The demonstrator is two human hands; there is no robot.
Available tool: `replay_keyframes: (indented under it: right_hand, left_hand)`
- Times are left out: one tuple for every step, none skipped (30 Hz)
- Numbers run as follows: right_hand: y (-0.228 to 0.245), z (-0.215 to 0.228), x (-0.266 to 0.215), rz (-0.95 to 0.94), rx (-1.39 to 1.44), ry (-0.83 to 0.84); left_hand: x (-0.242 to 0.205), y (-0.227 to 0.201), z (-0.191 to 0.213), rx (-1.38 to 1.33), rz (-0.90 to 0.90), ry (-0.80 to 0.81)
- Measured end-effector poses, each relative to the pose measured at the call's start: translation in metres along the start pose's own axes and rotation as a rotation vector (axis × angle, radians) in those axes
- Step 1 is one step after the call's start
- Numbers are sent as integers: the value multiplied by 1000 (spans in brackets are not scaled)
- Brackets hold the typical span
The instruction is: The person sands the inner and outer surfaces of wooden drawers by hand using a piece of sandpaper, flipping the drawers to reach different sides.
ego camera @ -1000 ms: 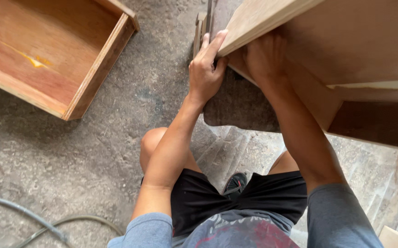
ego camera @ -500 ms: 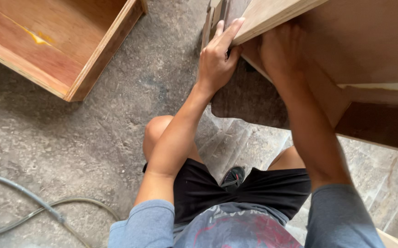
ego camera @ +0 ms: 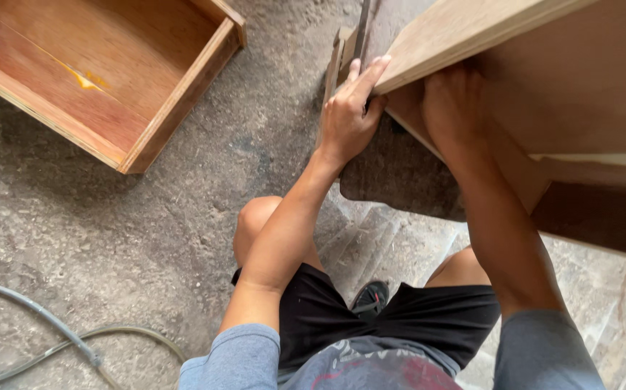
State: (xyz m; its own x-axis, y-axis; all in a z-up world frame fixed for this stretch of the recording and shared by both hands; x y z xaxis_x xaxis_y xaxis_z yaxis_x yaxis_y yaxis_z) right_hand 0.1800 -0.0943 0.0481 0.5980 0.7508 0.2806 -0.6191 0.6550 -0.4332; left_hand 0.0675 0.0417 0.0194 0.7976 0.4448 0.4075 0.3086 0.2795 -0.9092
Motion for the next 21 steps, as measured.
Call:
replay_keyframes:
  right_hand:
    - [-1,7,2,-1,10,-4]
    - [-3,15,-3,-7,20,0]
    - [-5,21,-5,-13,31,4]
    - [-4,25,0,-6,58,-33]
    - [-2,28,6,1,85,-69]
    - [0,29,7,1,119,-99]
    - [4,24,8,-7,104,-64]
    - [10,19,12,-18,88,-34]
    - [14,15,14,-30,72,-4]
    - [13,20,14,-21,87,-30]
    - [8,25,14,-12,103,-55]
    - [5,30,8,-6,116,-71]
    - [4,35,-3,11,127,-87]
    - [2,41,-4,26,133,-131]
    - [0,45,-4,42,139,-176]
    - [-4,40,-3,20,138,-169]
    - [-7,32,0,-2,138,-162]
    - [-7,21,2,-23,141,-153]
    - [-4,8,6,-36,105,-127]
    - [1,-4,10,-53,73,-98]
    - [3,-12,11,-70,40,-70]
  left_hand:
    - [1,-2,2,9,3,-1]
    - [1,-3,3,9,1,-1]
    - [2,-3,3,10,0,0]
    - [2,-3,4,11,6,-7]
    - [3,-2,3,5,3,-13]
    - [2,-2,3,4,5,-9]
    - [1,-1,1,2,7,-6]
    - [1,-1,1,4,3,-7]
    - [0,0,1,6,-2,-9]
    - [-2,2,0,5,3,-13]
    - [1,5,-1,15,-3,-7]
    - [3,10,-3,18,0,6]
    - [0,12,-6,22,2,19]
    - [2,11,-5,21,-16,7]
    - [2,8,-3,20,-34,-5]
    - [0,4,-4,16,-44,-15]
    - [1,2,-4,5,-48,-17]
    - [0,2,-2,-4,-46,-20]
    - [-1,2,-1,-12,-45,-23]
    - [-1,1,0,-15,-37,-30]
    - [1,2,1,-18,-28,-37]
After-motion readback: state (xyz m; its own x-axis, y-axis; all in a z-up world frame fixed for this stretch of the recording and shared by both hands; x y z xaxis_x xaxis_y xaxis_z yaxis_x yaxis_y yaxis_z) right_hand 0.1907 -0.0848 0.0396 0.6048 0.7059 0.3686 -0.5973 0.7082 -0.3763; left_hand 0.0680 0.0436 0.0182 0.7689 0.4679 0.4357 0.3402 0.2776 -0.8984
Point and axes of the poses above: each hand's wrist, its own x-axis towards the middle knuckle, its own z-axis out of the back of the hand, y = z × x, the point moved 9 cm from there along x, towards the middle knuckle, and after that the axes turned 14 degrees about -x, right-handed, at the moved point
